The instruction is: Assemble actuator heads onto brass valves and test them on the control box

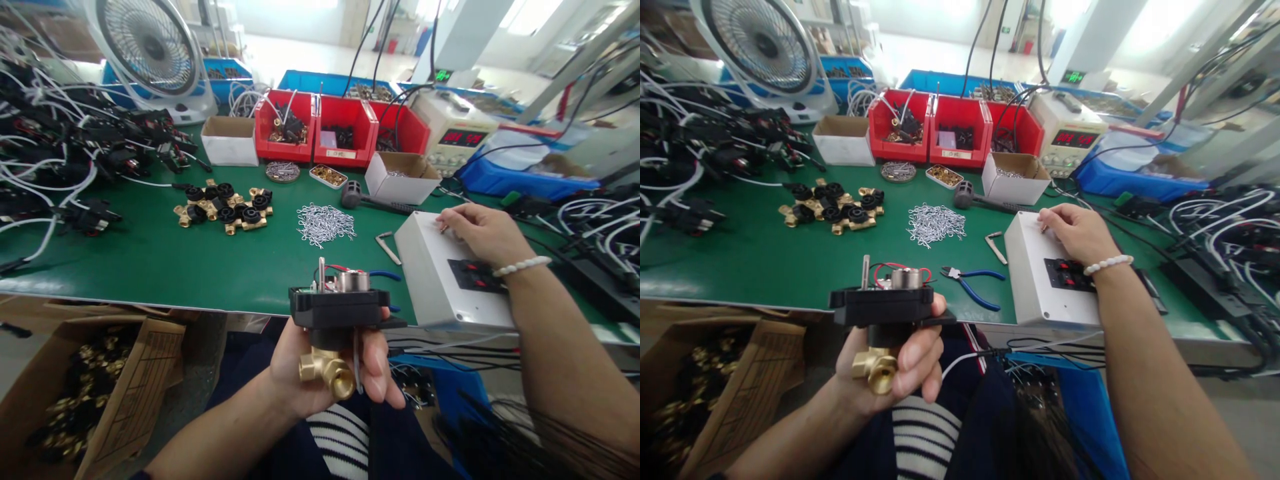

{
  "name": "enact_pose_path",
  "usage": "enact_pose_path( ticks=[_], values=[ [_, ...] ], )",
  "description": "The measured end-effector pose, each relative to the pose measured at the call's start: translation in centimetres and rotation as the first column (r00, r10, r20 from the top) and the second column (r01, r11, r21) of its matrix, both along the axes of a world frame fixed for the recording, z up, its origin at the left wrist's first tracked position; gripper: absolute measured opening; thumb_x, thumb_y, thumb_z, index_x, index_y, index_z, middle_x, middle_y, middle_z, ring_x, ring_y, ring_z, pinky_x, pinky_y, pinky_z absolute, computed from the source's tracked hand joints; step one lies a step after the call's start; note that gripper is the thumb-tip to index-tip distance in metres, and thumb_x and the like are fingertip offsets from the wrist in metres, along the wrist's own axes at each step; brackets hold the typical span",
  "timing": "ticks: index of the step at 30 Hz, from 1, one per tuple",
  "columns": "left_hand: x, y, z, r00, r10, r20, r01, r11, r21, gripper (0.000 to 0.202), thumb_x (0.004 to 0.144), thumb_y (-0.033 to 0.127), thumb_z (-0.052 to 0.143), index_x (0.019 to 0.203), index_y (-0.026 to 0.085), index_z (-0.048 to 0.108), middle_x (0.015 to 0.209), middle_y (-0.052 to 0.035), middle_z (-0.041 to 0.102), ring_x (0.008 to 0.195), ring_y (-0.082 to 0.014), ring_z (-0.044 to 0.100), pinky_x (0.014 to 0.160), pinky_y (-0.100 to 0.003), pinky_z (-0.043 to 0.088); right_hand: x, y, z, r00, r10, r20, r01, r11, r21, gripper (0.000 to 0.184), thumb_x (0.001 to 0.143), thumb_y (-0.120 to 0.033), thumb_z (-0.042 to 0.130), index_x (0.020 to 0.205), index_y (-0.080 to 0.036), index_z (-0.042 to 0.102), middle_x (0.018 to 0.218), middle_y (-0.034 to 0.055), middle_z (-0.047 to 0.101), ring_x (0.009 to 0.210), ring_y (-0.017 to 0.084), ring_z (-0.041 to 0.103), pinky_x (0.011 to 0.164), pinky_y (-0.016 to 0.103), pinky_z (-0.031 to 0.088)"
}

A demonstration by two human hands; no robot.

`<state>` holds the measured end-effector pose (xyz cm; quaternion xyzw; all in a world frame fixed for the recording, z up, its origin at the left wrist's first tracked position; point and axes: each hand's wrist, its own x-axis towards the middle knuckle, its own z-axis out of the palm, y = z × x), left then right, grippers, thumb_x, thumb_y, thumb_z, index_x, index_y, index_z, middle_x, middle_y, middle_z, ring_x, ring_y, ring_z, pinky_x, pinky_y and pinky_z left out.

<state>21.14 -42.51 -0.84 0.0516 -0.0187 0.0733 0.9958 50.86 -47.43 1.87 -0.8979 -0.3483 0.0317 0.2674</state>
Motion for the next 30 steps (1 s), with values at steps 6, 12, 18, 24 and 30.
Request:
enact_pose_path(
  ticks=[6,12,18,24,30],
  values=[
    [-0.05,0.01,-0.09,0.998,0.014,0.063,-0.011,0.999,-0.041,0.031,0.089,0.034,0.065,0.096,0.005,0.074,0.069,-0.0071,0.073,0.059,-0.0150,0.072,0.067,-0.028,0.062,0.16,0.03,0.11,0.999,0.018,0.027,-0.019,1.000,0.022,0.018,0.084,-0.026,0.059,0.071,-0.018,0.068,0.063,0.0037,0.065,0.057,0.015,0.048,0.061,0.030,0.038],
    [-0.06,-0.13,-0.24,0.996,0.020,0.085,-0.015,0.998,-0.062,0.036,0.088,0.037,0.067,0.099,0.004,0.074,0.070,-0.0075,0.073,0.059,-0.0157,0.072,0.068,-0.029,0.063,0.41,-0.18,0.00,0.999,0.022,-0.026,-0.020,0.999,0.045,0.019,0.087,-0.027,0.059,0.075,-0.017,0.069,0.069,0.0048,0.068,0.059,0.015,0.049,0.063,0.029,0.039],
    [-0.10,-0.23,-0.21,0.997,0.014,0.077,-0.008,0.997,-0.080,0.033,0.087,0.033,0.068,0.099,0.003,0.074,0.069,-0.0076,0.073,0.059,-0.0163,0.073,0.067,-0.030,0.064,0.63,-0.17,-0.21,0.999,0.032,-0.027,-0.030,0.999,0.045,0.023,0.088,-0.034,0.060,0.076,-0.017,0.068,0.069,0.0037,0.067,0.057,0.014,0.048,0.061,0.028,0.038],
    [-0.02,-0.27,-0.41,0.995,0.023,0.094,-0.015,0.996,-0.085,0.031,0.090,0.033,0.064,0.098,0.004,0.073,0.070,-0.0066,0.074,0.061,-0.0154,0.073,0.068,-0.029,0.063,0.60,-0.18,-0.22,0.999,0.007,-0.040,-0.005,0.999,0.032,0.012,0.086,-0.024,0.067,0.080,-0.015,0.070,0.072,0.0029,0.069,0.059,0.012,0.049,0.064,0.028,0.039],
    [-0.35,-0.30,0.28,0.994,0.054,-0.095,-0.047,0.996,0.082,0.028,0.082,0.032,0.068,0.089,0.005,0.074,0.077,-0.0062,0.073,0.069,-0.0151,0.073,0.070,-0.024,0.060,-0.03,-0.06,0.34,0.999,-0.011,-0.036,0.012,1.000,0.016,0.008,0.088,-0.015,0.068,0.081,-0.013,0.072,0.072,0.0026,0.070,0.059,0.010,0.049,0.064,0.027,0.037]
  ],
)
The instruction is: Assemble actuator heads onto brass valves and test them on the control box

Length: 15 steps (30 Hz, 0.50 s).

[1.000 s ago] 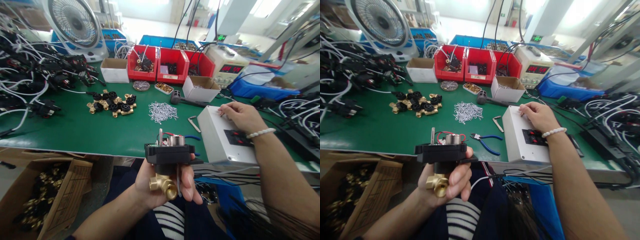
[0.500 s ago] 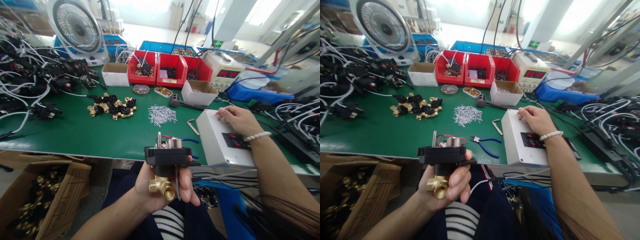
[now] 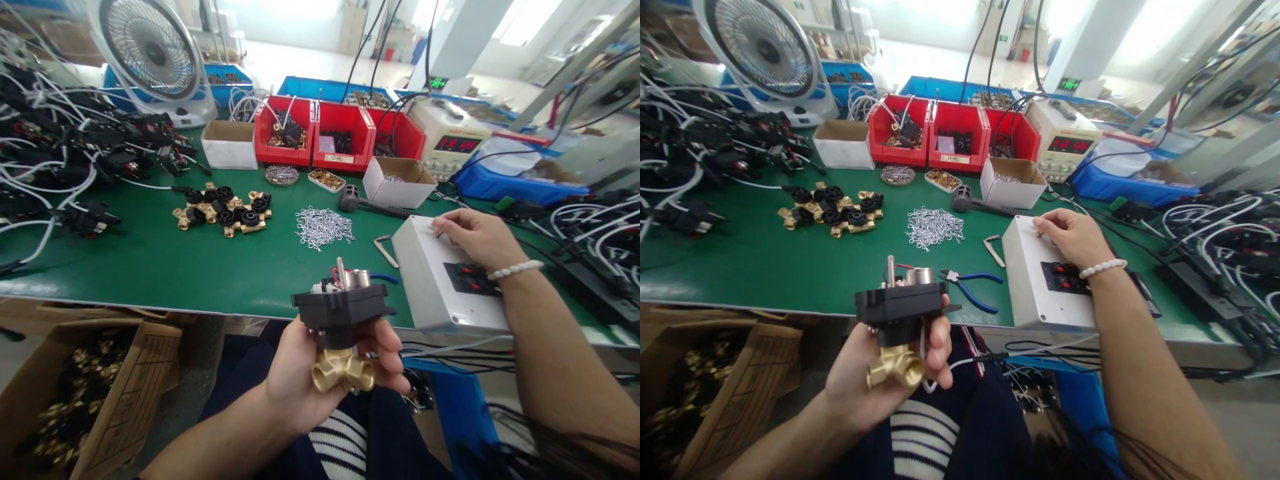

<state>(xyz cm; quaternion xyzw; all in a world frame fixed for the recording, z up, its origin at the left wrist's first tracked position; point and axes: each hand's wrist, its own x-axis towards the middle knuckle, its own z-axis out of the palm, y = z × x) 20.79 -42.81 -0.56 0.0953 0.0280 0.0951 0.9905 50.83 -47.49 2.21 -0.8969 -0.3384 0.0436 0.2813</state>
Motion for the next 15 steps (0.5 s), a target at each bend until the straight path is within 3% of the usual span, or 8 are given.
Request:
enact_pose_path(
  ticks=[3,7,11,13,15],
  values=[
    [-0.2,-0.2,0.3,0.994,0.006,-0.112,0.000,0.999,0.054,0.033,0.083,0.035,0.066,0.089,0.004,0.075,0.079,-0.0072,0.074,0.071,-0.0169,0.074,0.073,-0.024,0.059,-0.2,0.0,0.0,1.000,0.006,0.008,-0.006,1.000,-0.008,0.008,0.089,-0.016,0.068,0.084,-0.011,0.072,0.074,0.0036,0.071,0.058,0.009,0.048,0.064,0.027,0.037],
    [-0.4,-0.5,0.3,0.990,0.007,-0.142,0.002,0.998,0.063,0.037,0.084,0.040,0.067,0.092,0.005,0.076,0.080,-0.0068,0.075,0.071,-0.0177,0.074,0.073,-0.024,0.059,-0.4,0.0,-0.1,0.999,0.026,0.037,-0.025,0.999,-0.027,0.018,0.091,-0.023,0.064,0.091,-0.007,0.073,0.080,0.0058,0.073,0.059,0.007,0.048,0.066,0.027,0.038],
    [-0.4,-0.5,0.6,0.986,0.044,-0.160,-0.032,0.996,0.078,0.045,0.096,0.043,0.051,0.093,0.005,0.076,0.081,-0.0090,0.075,0.072,-0.0183,0.075,0.074,-0.025,0.058,-0.5,0.0,-0.4,0.999,0.002,0.040,-0.001,1.000,-0.029,0.018,0.089,-0.022,0.065,0.090,-0.006,0.073,0.076,0.0039,0.073,0.057,0.006,0.048,0.065,0.028,0.038],
    [-0.3,-0.5,1.0,0.973,0.109,-0.204,-0.092,0.992,0.091,0.060,0.104,0.046,0.032,0.094,0.006,0.076,0.082,-0.0102,0.076,0.072,-0.0180,0.074,0.074,-0.027,0.059,-0.3,0.0,-0.6,0.999,-0.002,0.041,0.000,0.999,0.044,0.012,0.086,-0.019,0.069,0.084,-0.007,0.073,0.071,0.0025,0.071,0.058,0.006,0.050,0.066,0.027,0.040],
    [-0.3,-0.6,1.5,0.947,0.195,-0.257,-0.171,0.979,0.110,0.069,0.106,0.046,0.020,0.096,0.009,0.077,0.085,-0.0107,0.077,0.075,-0.0177,0.075,0.077,-0.028,0.060,0.4,-0.1,-0.9,0.997,-0.023,0.077,0.003,0.965,0.261,0.007,0.085,-0.015,0.069,0.082,-0.009,0.071,0.070,0.0021,0.069,0.059,0.006,0.054,0.067,0.026,0.042]
  ],
)
